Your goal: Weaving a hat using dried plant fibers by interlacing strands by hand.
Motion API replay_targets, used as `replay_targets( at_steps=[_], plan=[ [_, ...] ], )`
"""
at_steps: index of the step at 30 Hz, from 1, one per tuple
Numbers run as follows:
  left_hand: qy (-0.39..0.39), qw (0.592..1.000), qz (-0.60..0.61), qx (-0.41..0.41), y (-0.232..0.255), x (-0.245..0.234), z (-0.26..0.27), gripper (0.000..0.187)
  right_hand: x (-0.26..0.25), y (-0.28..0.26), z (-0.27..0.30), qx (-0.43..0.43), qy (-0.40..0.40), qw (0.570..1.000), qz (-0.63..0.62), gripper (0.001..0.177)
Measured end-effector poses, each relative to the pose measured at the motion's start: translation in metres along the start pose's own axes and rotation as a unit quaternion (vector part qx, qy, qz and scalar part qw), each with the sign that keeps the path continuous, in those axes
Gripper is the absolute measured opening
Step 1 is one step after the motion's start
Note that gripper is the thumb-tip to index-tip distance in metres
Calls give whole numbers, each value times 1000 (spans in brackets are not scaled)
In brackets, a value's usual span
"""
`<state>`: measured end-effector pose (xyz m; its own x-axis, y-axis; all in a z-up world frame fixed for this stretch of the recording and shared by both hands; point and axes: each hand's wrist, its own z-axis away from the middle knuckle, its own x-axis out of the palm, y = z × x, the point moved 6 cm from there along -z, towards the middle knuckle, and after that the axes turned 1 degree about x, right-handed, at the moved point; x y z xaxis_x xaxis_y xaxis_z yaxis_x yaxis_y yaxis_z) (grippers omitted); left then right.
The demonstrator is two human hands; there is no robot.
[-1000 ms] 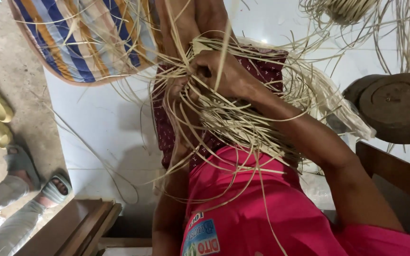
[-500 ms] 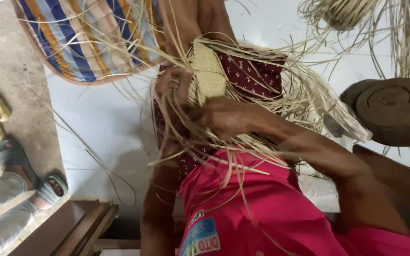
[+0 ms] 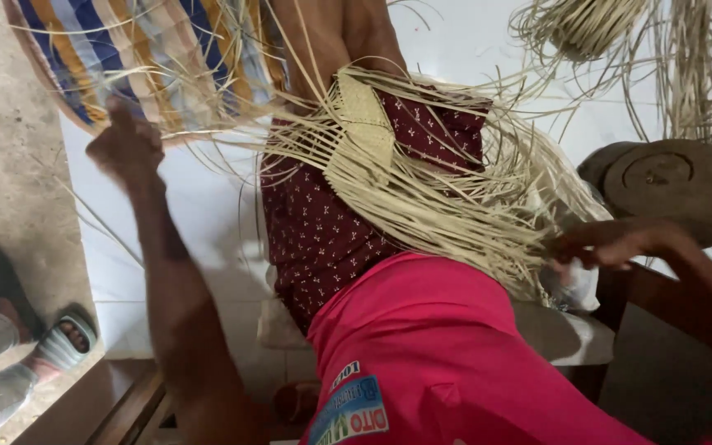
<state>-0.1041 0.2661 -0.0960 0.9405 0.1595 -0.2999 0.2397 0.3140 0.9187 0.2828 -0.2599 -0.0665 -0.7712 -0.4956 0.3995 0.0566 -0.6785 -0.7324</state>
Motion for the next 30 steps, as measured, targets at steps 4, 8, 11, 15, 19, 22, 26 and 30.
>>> replay_targets(
  at_steps=[4, 8, 11, 15, 19, 22, 26, 30],
  plan=[
    [-172, 976, -130, -38, 6, -13, 57, 32, -31, -98, 15, 452, 47, 801, 390, 25],
    [-406, 906, -118, 22, -27, 29, 136, 53, -17, -235, -4, 375, 397, 709, 447, 31],
    [-426, 858, 152, 242, -71, 78, 181, 17, -28, -272, -78, -169, 481, 633, 583, 38],
    [-413, 907, 4, -86, 24, 88, 239, 45, -35, -262, -171, -102, 427, 727, 528, 52],
    [-368, 927, 19, 67, 11, 100, 238, 28, -17, -232, -182, -196, 473, 710, 484, 21],
    [-312, 946, -15, 85, 22, 104, 235, 22, -12, -227, -174, -212, 474, 743, 422, 11],
    [-230, 969, -68, -53, 12, 111, 233, 35, -37, -227, -179, -272, 480, 750, 366, 17],
    [-203, 978, -53, 14, 33, 106, 242, 27, -57, -236, -197, -324, 431, 792, 288, 31]
  ],
)
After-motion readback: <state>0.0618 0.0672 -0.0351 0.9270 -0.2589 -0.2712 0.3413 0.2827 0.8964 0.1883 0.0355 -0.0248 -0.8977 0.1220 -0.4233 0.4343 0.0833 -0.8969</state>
